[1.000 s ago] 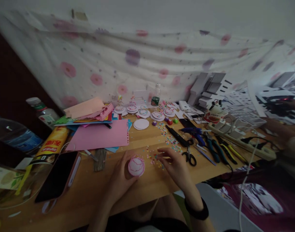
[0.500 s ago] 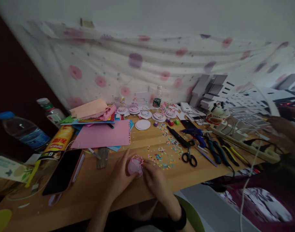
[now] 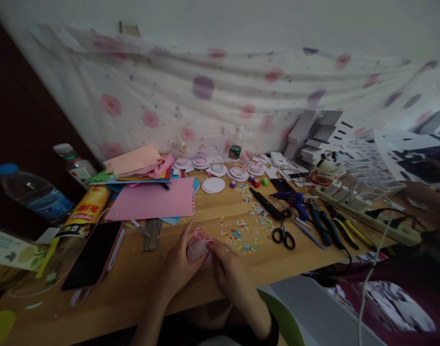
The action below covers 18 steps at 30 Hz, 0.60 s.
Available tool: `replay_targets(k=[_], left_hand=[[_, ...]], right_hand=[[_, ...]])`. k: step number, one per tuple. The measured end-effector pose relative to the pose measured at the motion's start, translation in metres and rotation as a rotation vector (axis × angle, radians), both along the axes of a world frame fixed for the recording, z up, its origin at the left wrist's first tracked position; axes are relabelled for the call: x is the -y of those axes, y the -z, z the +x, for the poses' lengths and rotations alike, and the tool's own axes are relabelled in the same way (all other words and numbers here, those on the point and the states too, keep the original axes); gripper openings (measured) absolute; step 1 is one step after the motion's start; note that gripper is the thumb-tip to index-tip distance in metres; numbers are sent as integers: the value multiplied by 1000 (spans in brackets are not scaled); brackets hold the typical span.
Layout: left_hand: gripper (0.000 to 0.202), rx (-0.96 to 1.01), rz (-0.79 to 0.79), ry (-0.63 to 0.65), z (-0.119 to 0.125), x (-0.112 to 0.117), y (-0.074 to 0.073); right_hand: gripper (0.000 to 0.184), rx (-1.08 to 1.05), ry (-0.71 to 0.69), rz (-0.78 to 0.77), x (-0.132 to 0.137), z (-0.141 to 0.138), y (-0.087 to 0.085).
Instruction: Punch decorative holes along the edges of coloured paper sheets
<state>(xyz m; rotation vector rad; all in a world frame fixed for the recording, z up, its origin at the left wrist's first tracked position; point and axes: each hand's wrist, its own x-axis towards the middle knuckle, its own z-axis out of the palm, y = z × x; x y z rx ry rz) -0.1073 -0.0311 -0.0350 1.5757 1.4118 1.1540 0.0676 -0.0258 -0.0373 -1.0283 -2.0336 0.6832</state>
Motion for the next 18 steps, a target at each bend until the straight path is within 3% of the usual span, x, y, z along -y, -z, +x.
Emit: replay_targets(k=[12, 18], left_hand=[[84, -12, -16, -15, -2, 1, 3], [86, -30, -6, -31, -3, 8, 0]], right_hand=[[47, -48, 30, 14, 1, -2, -2], [45, -138, 141, 7, 11, -5, 9]])
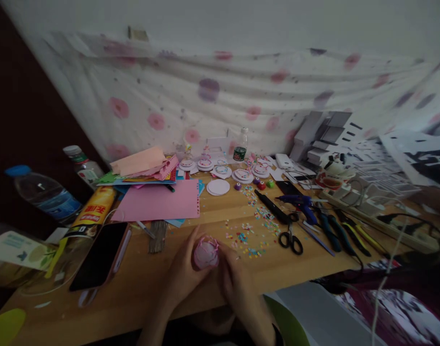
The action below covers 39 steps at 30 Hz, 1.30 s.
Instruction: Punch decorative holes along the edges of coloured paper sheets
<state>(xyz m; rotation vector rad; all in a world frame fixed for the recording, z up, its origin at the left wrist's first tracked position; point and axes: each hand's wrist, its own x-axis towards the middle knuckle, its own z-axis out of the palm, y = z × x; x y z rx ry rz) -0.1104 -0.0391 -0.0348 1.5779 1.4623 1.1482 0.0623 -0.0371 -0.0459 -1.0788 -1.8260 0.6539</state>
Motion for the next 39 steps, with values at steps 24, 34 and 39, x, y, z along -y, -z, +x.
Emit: replay_targets(k=[24, 34, 39], left_hand=[[79, 3, -25, -102, 2, 6, 7], [72, 94, -54, -183, 3, 9, 14], [80, 39, -12, -135, 2, 11, 12]], right_hand=[[44, 95, 59, -128, 10, -12, 15], [40, 89, 48, -119, 8, -13, 9], [39, 78, 48, -112, 9, -13, 7]])
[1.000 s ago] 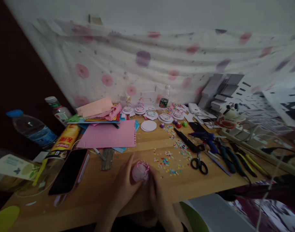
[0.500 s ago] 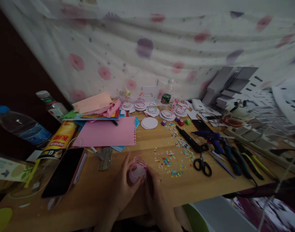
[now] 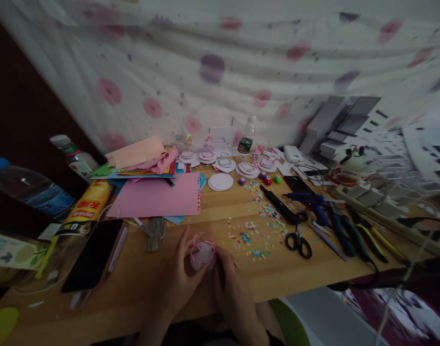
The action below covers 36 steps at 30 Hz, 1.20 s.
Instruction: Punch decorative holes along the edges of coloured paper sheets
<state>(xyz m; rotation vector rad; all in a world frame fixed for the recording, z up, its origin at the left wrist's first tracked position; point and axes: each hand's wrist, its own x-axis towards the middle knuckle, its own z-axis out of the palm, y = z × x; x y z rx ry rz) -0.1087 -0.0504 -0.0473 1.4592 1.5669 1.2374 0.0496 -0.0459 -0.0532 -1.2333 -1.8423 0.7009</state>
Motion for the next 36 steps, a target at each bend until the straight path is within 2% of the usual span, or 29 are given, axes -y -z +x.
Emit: replay_targets(k=[4, 7, 10, 13, 18, 22, 25, 27, 30, 33, 36], left_hand=[[82, -77, 57, 11, 0, 3, -8], [85, -148, 62, 7, -5, 5, -8], [90, -211, 67, -15, -18, 8, -7], [90, -274, 82, -72, -35, 13, -14], [76, -341, 127, -114, -53, 27, -33], [64, -412, 149, -112, -52, 32, -29], [42, -463, 183, -77, -44, 24, -19], [30, -490, 211, -40, -38, 13, -14], [34, -547, 284, -7, -32, -3, -12], [38, -622, 354, 27, -30, -15, -15], [36, -673, 390, 61, -29, -20, -17]], right_hand=[[40, -12, 18, -5, 0, -1, 0], [39, -20, 31, 14, -1, -3, 1], [39, -36, 27, 54, -1, -3, 6], [39, -69, 34, 131, -1, -2, 12], [40, -163, 130, 242, 1, 9, 15], [35, -247, 221, 222, -1, 19, 9], [35, -315, 219, 218, -5, 20, 11], [37, -328, 158, 221, -6, 14, 16], [41, -317, 86, 229, -3, 0, 26], [35, -308, 117, 190, 4, -11, 31], [26, -263, 138, 173, 9, -11, 28]])
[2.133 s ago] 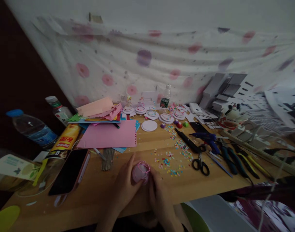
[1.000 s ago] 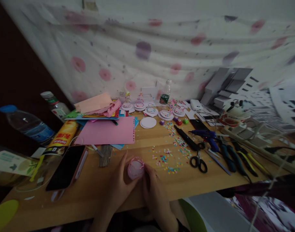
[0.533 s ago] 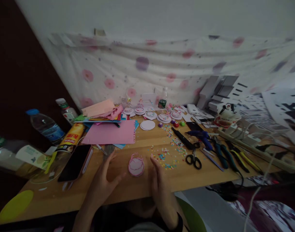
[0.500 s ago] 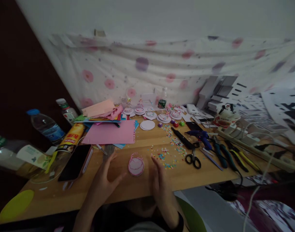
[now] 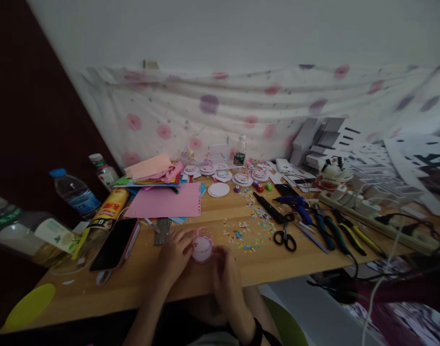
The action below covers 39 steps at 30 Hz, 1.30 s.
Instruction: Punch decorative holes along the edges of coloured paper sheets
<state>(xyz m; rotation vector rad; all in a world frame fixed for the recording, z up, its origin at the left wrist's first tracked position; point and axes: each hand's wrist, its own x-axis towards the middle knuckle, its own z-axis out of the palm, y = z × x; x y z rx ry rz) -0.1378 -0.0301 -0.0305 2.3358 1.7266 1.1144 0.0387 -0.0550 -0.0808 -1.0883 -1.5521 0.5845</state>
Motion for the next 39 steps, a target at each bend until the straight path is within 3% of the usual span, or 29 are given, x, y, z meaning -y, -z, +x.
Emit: replay_targets(k=[6, 13, 25, 33, 39], left_hand=[[32, 6, -2, -46, 3, 2, 1], [31, 29, -72, -164, 0, 5, 3], [31, 105, -112, -88, 11, 8, 2], [51, 257, -225, -142, 7, 20, 7], [75, 350, -349, -42, 17, 26, 19]], right_hand=[[33, 214, -97, 54, 5, 6, -8], [35, 298, -72, 106, 5, 4, -12], [35, 317, -68, 134, 5, 4, -14], [36, 274, -85, 131, 5, 6, -15], [39, 256, -91, 133, 8, 8, -16]])
